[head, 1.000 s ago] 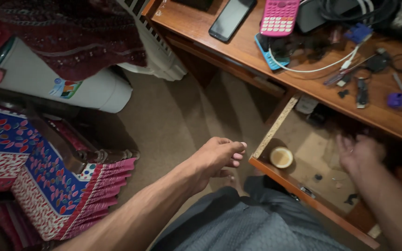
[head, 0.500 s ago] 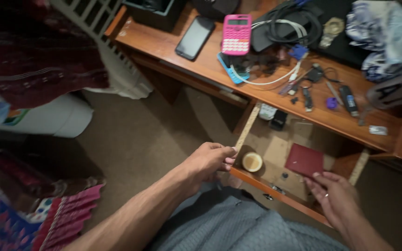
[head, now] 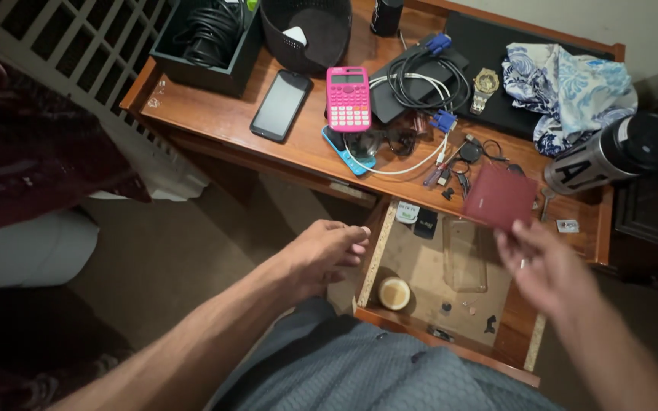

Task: Cleaning electronic devices with a cloth and organizing various items within a desk drawer.

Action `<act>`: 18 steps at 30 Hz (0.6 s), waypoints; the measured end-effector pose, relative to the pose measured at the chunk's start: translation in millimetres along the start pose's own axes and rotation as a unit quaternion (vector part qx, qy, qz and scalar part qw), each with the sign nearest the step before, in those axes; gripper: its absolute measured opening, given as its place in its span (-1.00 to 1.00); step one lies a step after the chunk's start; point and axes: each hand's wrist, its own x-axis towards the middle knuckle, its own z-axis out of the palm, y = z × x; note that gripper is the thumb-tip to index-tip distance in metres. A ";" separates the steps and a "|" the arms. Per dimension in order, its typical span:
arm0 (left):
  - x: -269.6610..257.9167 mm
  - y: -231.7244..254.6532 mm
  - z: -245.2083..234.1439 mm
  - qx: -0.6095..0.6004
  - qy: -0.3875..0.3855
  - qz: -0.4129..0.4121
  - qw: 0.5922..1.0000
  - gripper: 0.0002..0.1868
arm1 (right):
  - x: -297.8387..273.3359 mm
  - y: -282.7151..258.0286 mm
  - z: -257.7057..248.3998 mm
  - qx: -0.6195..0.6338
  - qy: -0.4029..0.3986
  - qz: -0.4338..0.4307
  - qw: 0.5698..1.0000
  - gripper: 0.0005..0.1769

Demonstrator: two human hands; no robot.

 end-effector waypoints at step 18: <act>2.8 -15.5 -28.3 -0.025 0.015 0.001 1.000 -0.72 | 90.6 136.3 -132.6 -0.017 0.246 0.217 0.945 -0.70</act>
